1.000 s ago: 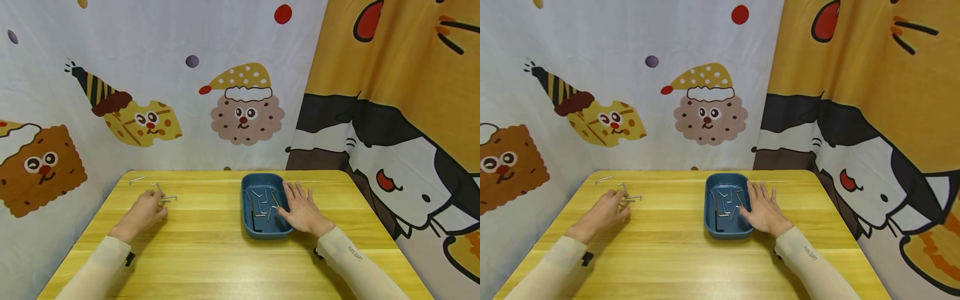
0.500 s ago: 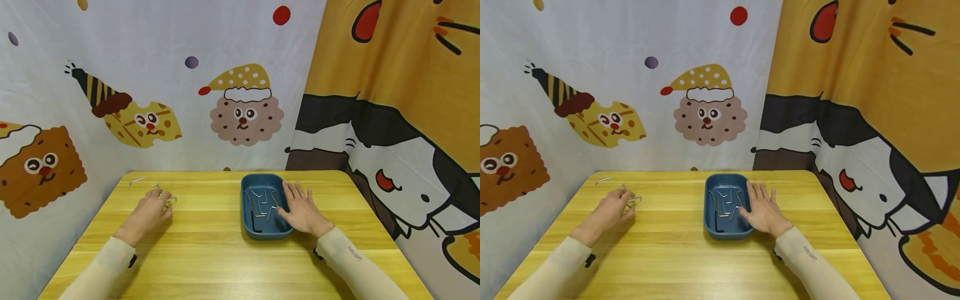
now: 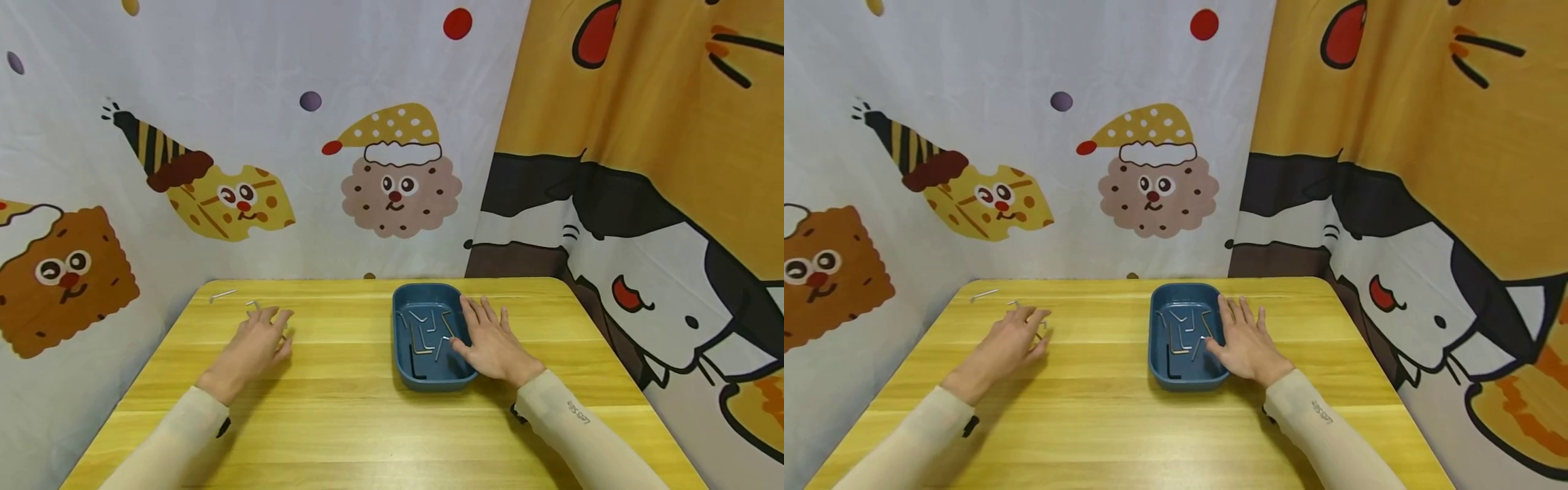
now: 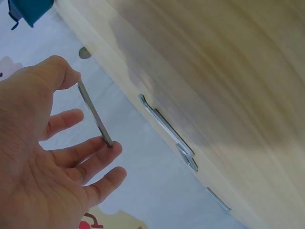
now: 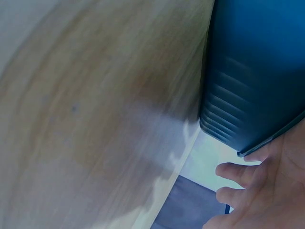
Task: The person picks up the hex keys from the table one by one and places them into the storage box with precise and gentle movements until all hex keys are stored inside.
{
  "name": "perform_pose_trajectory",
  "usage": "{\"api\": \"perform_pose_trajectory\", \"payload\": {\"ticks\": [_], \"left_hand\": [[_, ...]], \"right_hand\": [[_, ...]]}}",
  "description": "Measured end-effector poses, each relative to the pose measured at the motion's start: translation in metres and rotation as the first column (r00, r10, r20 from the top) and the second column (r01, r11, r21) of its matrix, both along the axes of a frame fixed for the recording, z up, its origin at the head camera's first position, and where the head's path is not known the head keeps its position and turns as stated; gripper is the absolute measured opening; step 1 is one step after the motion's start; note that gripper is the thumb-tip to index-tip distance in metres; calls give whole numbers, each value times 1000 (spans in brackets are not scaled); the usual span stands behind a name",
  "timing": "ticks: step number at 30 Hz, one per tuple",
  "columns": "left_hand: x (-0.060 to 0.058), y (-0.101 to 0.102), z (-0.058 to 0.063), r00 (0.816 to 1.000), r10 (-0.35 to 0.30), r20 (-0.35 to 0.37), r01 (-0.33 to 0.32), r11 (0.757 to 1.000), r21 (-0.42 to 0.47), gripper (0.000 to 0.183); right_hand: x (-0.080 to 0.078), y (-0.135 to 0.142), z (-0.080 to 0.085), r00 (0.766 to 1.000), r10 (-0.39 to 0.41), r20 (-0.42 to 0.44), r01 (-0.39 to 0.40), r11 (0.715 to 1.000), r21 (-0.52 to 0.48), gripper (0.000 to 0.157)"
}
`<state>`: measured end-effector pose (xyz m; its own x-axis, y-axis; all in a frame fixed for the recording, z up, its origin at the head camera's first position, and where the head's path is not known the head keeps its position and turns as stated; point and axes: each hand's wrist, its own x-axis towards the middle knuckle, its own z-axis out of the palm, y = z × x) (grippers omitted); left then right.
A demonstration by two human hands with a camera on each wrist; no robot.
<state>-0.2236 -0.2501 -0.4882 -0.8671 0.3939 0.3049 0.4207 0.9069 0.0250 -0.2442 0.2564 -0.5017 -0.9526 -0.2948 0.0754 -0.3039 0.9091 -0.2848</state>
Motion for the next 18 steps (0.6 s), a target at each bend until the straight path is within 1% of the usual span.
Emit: {"api": "perform_pose_trajectory", "payload": {"ticks": [7, 14, 18], "left_hand": [[-2, 6, -1, 999, -35, -22, 35, 999, 29, 55], [-5, 13, -1, 996, -68, -59, 70, 997, 30, 53], [-5, 19, 1, 996, -71, -51, 73, 997, 23, 53]], "right_hand": [[0, -1, -1, 1000, 2, -1, -2, 1000, 2, 95], [-2, 0, 0, 1000, 4, -12, -4, 1000, 1, 95], [-2, 0, -1, 1000, 2, -14, -2, 1000, 14, 95]]}}
